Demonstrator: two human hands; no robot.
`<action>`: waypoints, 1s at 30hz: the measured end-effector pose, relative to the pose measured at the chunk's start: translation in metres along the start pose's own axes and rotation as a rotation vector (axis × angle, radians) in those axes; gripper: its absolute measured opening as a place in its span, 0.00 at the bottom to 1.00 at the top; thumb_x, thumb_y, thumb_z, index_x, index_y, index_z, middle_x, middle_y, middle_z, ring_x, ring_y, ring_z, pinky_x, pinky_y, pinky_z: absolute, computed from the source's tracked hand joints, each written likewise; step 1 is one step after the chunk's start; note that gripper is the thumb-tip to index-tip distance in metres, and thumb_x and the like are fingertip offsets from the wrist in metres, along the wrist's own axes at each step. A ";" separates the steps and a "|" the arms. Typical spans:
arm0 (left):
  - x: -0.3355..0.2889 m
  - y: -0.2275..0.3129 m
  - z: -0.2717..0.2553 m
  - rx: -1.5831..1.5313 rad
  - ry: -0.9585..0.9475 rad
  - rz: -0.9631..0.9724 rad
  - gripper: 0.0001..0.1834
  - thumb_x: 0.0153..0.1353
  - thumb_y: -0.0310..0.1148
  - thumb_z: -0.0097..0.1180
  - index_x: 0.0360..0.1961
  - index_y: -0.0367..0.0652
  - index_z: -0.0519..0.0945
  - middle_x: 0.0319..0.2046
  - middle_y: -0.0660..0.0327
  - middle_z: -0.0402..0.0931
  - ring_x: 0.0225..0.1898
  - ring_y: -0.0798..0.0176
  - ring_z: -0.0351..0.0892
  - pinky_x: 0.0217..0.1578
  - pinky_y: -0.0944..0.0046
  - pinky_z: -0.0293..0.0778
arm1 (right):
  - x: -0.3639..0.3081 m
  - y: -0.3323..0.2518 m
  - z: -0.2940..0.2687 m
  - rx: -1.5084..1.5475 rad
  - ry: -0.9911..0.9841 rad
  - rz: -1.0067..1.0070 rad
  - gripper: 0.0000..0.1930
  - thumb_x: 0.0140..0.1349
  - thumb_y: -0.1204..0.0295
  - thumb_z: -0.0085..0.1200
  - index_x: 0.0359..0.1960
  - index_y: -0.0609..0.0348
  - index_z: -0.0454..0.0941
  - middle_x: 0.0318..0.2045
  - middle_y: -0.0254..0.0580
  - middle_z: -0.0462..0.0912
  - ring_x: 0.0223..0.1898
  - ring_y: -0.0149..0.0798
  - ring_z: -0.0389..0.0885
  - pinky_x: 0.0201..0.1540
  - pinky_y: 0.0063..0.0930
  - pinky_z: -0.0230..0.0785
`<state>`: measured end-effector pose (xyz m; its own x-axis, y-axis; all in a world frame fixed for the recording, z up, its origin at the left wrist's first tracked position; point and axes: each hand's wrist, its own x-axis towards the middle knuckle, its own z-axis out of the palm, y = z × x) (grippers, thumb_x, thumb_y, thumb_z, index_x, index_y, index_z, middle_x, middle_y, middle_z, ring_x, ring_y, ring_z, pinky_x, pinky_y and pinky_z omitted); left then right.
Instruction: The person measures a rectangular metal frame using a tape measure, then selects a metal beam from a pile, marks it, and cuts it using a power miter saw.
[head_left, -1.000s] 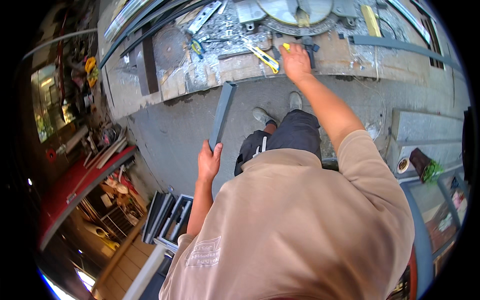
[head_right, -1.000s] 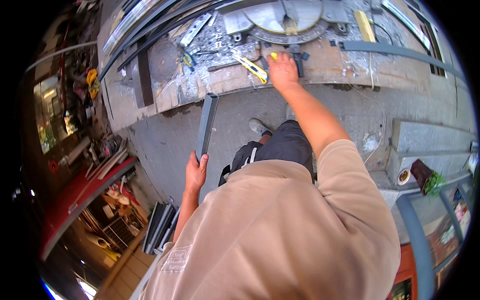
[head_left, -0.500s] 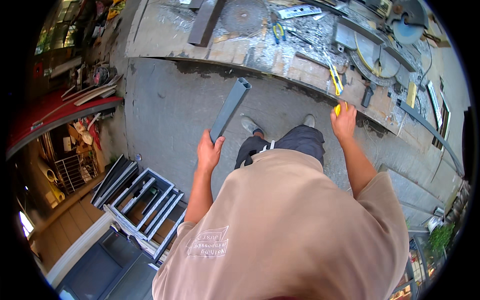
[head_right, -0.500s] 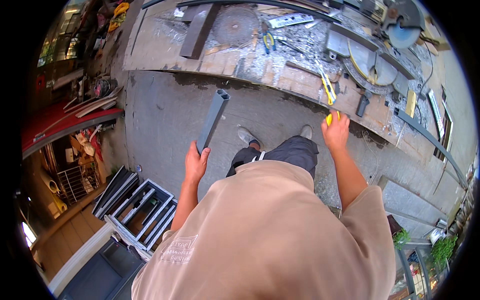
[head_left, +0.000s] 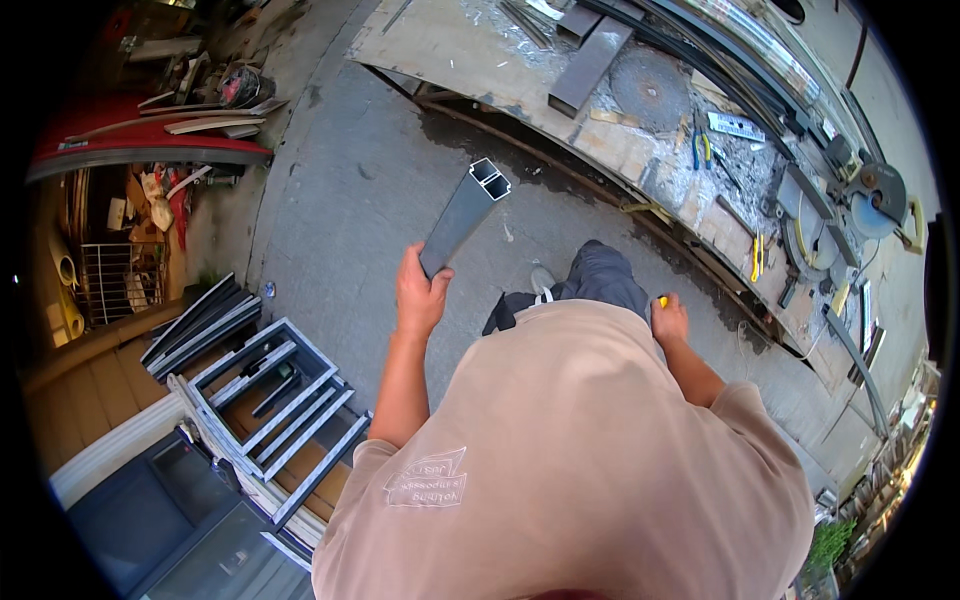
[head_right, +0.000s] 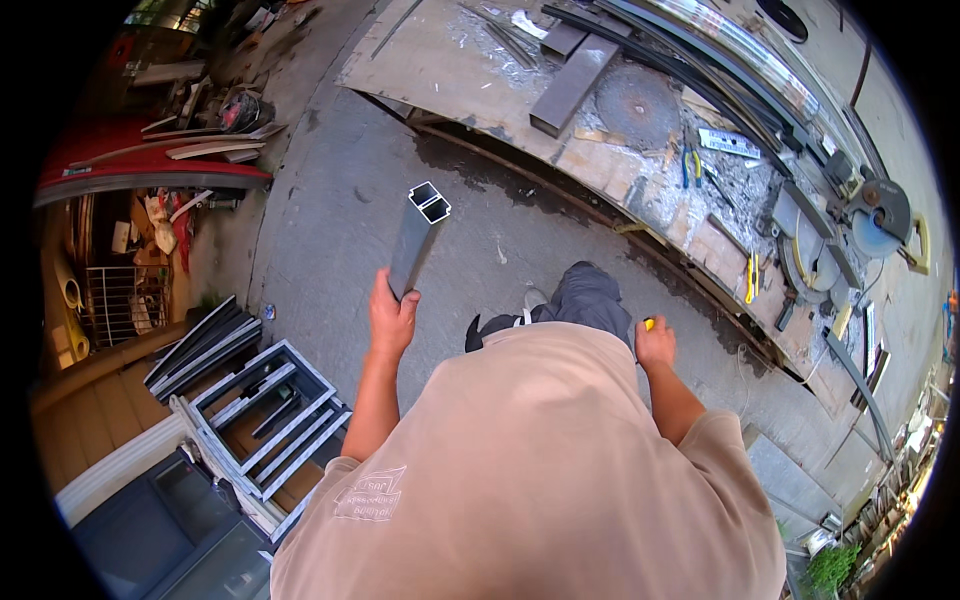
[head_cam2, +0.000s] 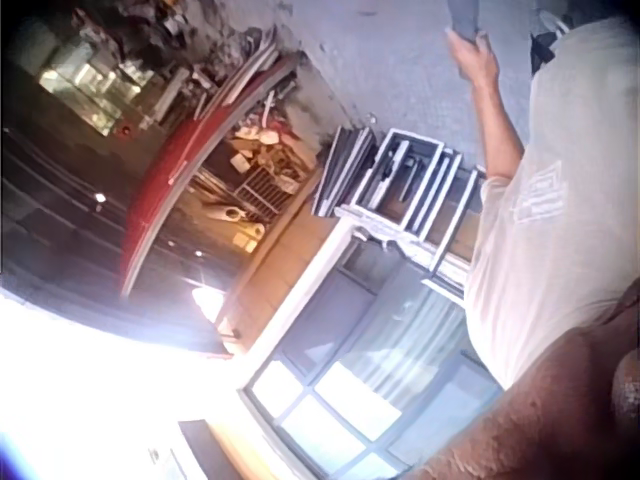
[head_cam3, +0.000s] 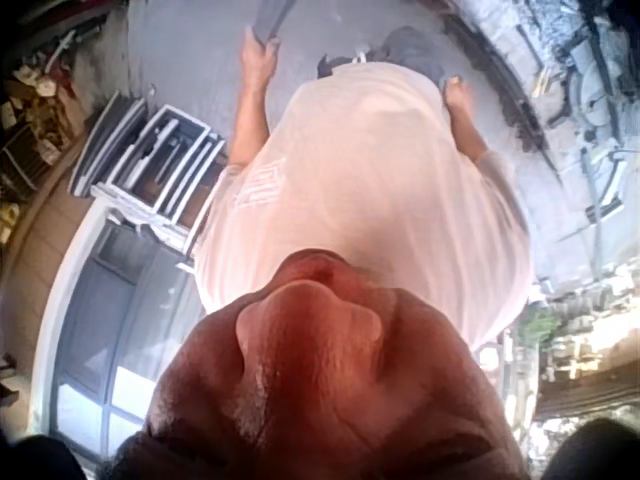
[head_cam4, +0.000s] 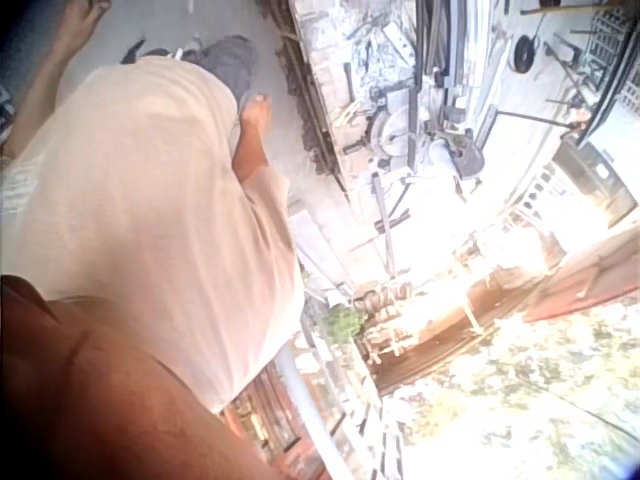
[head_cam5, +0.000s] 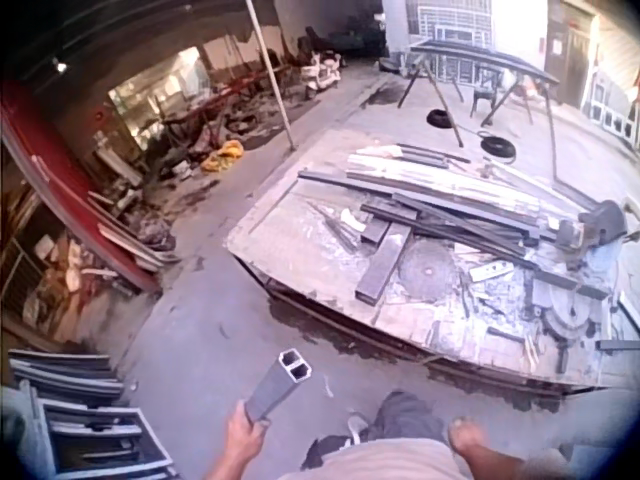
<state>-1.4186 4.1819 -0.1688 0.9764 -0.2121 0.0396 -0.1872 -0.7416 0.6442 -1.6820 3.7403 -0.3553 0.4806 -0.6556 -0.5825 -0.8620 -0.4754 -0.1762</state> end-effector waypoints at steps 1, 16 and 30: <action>0.009 -0.008 -0.005 -0.014 0.013 0.002 0.31 0.65 0.47 0.70 0.58 0.34 0.75 0.45 0.40 0.81 0.48 0.31 0.80 0.51 0.43 0.76 | 0.008 -0.023 -0.003 -0.002 0.002 -0.043 0.28 0.70 0.49 0.50 0.63 0.54 0.76 0.54 0.68 0.83 0.59 0.66 0.80 0.64 0.56 0.72; 0.108 -0.130 -0.100 0.019 0.236 -0.433 0.33 0.64 0.47 0.71 0.58 0.32 0.75 0.50 0.38 0.80 0.52 0.31 0.80 0.54 0.43 0.76 | 0.100 -0.538 -0.036 0.147 -0.405 -0.886 0.23 0.73 0.47 0.54 0.51 0.55 0.82 0.48 0.59 0.86 0.54 0.61 0.83 0.57 0.51 0.74; 0.270 -0.339 -0.192 -0.176 0.293 -0.633 0.27 0.68 0.43 0.65 0.58 0.33 0.75 0.43 0.39 0.81 0.47 0.34 0.82 0.50 0.43 0.76 | 0.131 -0.837 0.041 -0.023 -0.591 -0.793 0.20 0.73 0.52 0.56 0.46 0.58 0.81 0.46 0.57 0.87 0.52 0.58 0.85 0.55 0.46 0.76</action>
<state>-1.0706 4.4983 -0.2297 0.8853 0.4223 -0.1946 0.4201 -0.5468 0.7243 -0.9040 4.0764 -0.3171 0.7540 0.2528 -0.6063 -0.3193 -0.6656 -0.6746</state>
